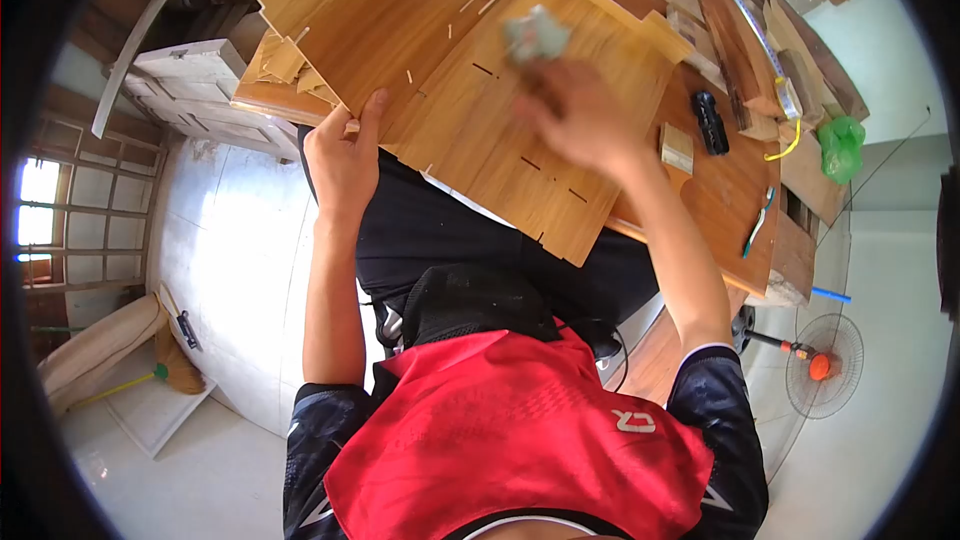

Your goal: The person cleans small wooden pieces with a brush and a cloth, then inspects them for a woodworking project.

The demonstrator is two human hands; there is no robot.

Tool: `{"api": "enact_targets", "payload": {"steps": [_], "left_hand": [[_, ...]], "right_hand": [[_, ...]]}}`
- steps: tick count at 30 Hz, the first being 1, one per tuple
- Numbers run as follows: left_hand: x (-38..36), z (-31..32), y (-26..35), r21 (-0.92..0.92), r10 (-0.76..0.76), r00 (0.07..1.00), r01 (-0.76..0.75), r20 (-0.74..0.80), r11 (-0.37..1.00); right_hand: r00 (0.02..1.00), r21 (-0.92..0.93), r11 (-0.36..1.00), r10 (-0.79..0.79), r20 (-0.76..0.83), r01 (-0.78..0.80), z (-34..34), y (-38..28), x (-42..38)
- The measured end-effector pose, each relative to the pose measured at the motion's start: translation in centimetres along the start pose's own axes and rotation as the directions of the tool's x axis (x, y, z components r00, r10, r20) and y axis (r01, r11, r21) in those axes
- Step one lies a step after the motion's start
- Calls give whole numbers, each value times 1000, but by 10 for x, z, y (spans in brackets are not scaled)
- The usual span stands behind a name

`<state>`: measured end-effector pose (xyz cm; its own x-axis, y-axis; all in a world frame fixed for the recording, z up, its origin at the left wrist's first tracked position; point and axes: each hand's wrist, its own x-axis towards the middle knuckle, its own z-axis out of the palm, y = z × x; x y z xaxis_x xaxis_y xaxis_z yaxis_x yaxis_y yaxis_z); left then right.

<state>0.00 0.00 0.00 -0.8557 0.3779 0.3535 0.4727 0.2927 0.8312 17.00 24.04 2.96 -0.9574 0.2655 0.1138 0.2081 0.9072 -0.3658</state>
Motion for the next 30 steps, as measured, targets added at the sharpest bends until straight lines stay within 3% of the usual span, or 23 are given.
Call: {"api": "enact_targets", "payload": {"steps": [1,2,3,4,5,7,8,11,12,14,16,19,20,21,23,24,27,28,30], "left_hand": [[3,0,2,7,49,998,-49,-25,999],[0,0,3,21,93,995,-92,-37,996],[-32,3,1,-48,-24,1000,24,10,999],[-26,5,1,-100,7,1000,-8,-9,995],[-17,5,0,-148,46,998,-50,-31,988],[-9,-2,1,-51,12,1000,-11,5,999],[-10,-3,2,-9,-17,1000,18,18,1000],[-10,-3,5,-38,29,1000,-29,-9,999],[-8,-1,4,-70,31,999,-32,-21,997],[-8,2,-2,-130,14,1000,-17,-22,991],[-8,1,-2,-60,32,999,-33,-19,998],[-12,-3,0,-4,8,1000,-8,23,1000],[-9,-2,-1,9,-9,999,9,38,1000],[-6,0,-3,-28,31,1000,-31,-3,999],[-6,5,-8,-98,93,993,-100,-68,990],[-5,5,-8,-81,85,995,-89,-56,993],[-9,1,-4,-24,66,998,-67,-20,997],[-8,0,-6,2,68,998,-68,-11,998],[-4,0,-5,1,75,997,-75,-18,997]], "right_hand": [[993,1,996,-89,80,89,3,-25,-6],[967,18,967,-255,6,255,18,-46,-20],[933,86,934,-353,68,347,29,-71,-55],[870,98,865,-494,-19,493,39,-79,-57],[904,43,903,-424,-60,427,43,-71,-44],[952,-45,961,-276,-129,273,43,-38,-9],[972,-31,996,-84,-219,79,45,-19,2],[991,92,987,-133,-6,133,35,-51,5],[951,291,906,-283,-126,308,46,-74,-6],[962,252,936,-266,54,244,31,-83,-9],[964,145,975,-192,184,166,21,-61,8],[979,-295,956,-61,-195,1,28,-30,15],[996,-193,980,68,60,-56,31,-33,3],[988,-145,981,-114,101,128,38,-51,-6],[879,-21,889,-447,168,457,49,-74,-27],[881,10,906,-415,225,424,43,-78,-26],[988,-122,990,-50,145,68,25,-19,18],[976,-108,994,-44,-213,21,30,-9,29],[991,-46,999,-5,134,11,15,-28,28]]}}
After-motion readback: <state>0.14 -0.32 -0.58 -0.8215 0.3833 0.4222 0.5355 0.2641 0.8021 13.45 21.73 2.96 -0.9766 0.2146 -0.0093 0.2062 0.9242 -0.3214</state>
